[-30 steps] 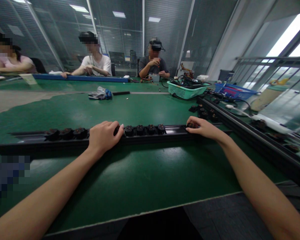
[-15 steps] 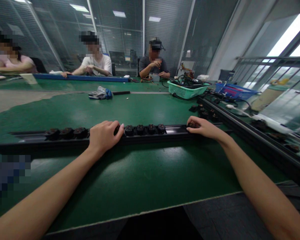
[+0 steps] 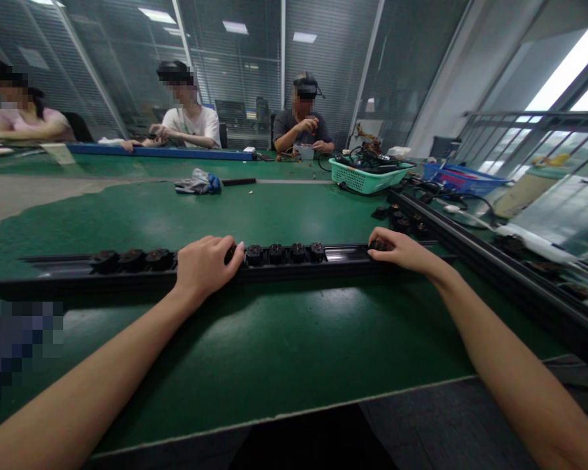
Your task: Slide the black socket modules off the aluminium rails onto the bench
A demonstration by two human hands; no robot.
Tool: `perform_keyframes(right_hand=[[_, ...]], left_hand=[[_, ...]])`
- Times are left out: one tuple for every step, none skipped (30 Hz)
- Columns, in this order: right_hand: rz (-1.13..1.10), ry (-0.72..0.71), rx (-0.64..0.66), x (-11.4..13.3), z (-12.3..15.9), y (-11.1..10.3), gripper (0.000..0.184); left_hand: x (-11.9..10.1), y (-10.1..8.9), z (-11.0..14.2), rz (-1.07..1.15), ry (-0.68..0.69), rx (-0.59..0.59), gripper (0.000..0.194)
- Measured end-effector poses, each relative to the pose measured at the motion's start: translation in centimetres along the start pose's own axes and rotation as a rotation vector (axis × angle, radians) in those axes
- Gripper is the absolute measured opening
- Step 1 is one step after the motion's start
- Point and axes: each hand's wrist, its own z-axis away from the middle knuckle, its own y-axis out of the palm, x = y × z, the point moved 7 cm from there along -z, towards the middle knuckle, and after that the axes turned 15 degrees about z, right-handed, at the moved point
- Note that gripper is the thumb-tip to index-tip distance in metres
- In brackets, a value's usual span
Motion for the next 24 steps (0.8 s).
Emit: perform_keyframes(right_hand=[[0.002,-0.001,0.002,0.0,-0.01,-0.01,0.024],[0.005,-0.001,0.004,-0.04,-0.02,-0.02,0.025],[0.009,0.0,0.007,-0.11,-0.03,-0.02,0.025],[0.015,0.003,0.009,-0.22,-0.04,-0.01,0.025],[0.021,0.007,0.009,-0.35,-0.05,-0.01,0.025],[0.027,0.01,0.009,-0.48,-0.06,-0.01,0.025],[0.032,0.012,0.01,-0.6,-0.07,0.0,0.025],[0.037,0.013,0.012,-0.7,-0.08,0.02,0.025],[0.04,0.012,0.013,-0.78,-0.09,0.04,0.024],[0.04,0.012,0.015,-0.83,-0.1,0.06,0.025],[0.041,0.013,0.014,-0.87,-0.1,0.07,0.025],[0.042,0.013,0.011,-0.89,-0.1,0.05,0.025],[0.045,0.014,0.006,-0.88,-0.09,0.02,0.025],[0.048,0.014,0.0,-0.86,-0.07,-0.02,0.025],[0.05,0.013,-0.003,-0.82,-0.05,-0.05,0.025],[0.053,0.013,-0.002,-0.77,-0.04,-0.05,0.025],[0.057,0.014,0.0,-0.73,-0.02,-0.04,0.025],[0.065,0.019,0.003,-0.7,-0.01,-0.04,0.025],[0.076,0.027,0.006,-0.68,0.0,-0.03,0.025],[0.091,0.037,0.007,-0.66,0.02,-0.04,0.025],[0.106,0.046,0.008,-0.64,0.03,-0.06,0.025],[0.122,0.053,0.007,-0.61,0.04,-0.09,0.024],[0.134,0.058,0.007,-0.56,0.04,-0.11,0.024],[0.141,0.058,0.009,-0.51,0.04,-0.12,0.024]], left_hand=[[0.02,0.03,0.0,-0.001,-0.001,0.001,0.054],[0.04,0.05,0.0,-0.001,-0.002,0.001,0.054],[0.05,0.06,0.01,-0.001,-0.002,0.001,0.054],[0.05,0.08,0.01,-0.001,-0.002,0.001,0.054],[0.05,0.09,0.01,-0.001,-0.001,0.0,0.054],[0.06,0.09,0.01,-0.001,-0.001,0.0,0.054],[0.05,0.1,0.02,-0.001,0.0,0.0,0.054],[0.06,0.1,0.01,-0.001,-0.001,-0.001,0.054],[0.06,0.1,0.01,-0.001,-0.001,-0.002,0.053],[0.06,0.1,0.01,-0.002,-0.001,-0.003,0.053],[0.05,0.1,0.01,-0.003,0.0,-0.005,0.053],[0.04,0.1,0.01,-0.004,0.0,-0.005,0.053],[0.03,0.1,0.01,-0.005,0.001,-0.005,0.053],[0.01,0.11,0.02,-0.006,0.002,-0.004,0.053],[0.01,0.11,0.02,-0.008,0.002,-0.004,0.053],[0.01,0.1,0.03,-0.009,0.001,-0.004,0.053],[0.01,0.1,0.04,-0.008,0.001,-0.003,0.054],[0.02,0.09,0.05,-0.007,0.0,-0.003,0.054],[0.03,0.09,0.05,-0.005,-0.001,-0.003,0.055],[0.03,0.09,0.06,-0.002,-0.001,-0.003,0.055],[0.03,0.09,0.06,0.0,0.0,-0.002,0.055],[0.03,0.08,0.06,0.001,-0.001,-0.002,0.055],[0.03,0.08,0.05,0.0,-0.002,-0.002,0.055],[0.03,0.08,0.04,-0.001,-0.003,0.0,0.055]])
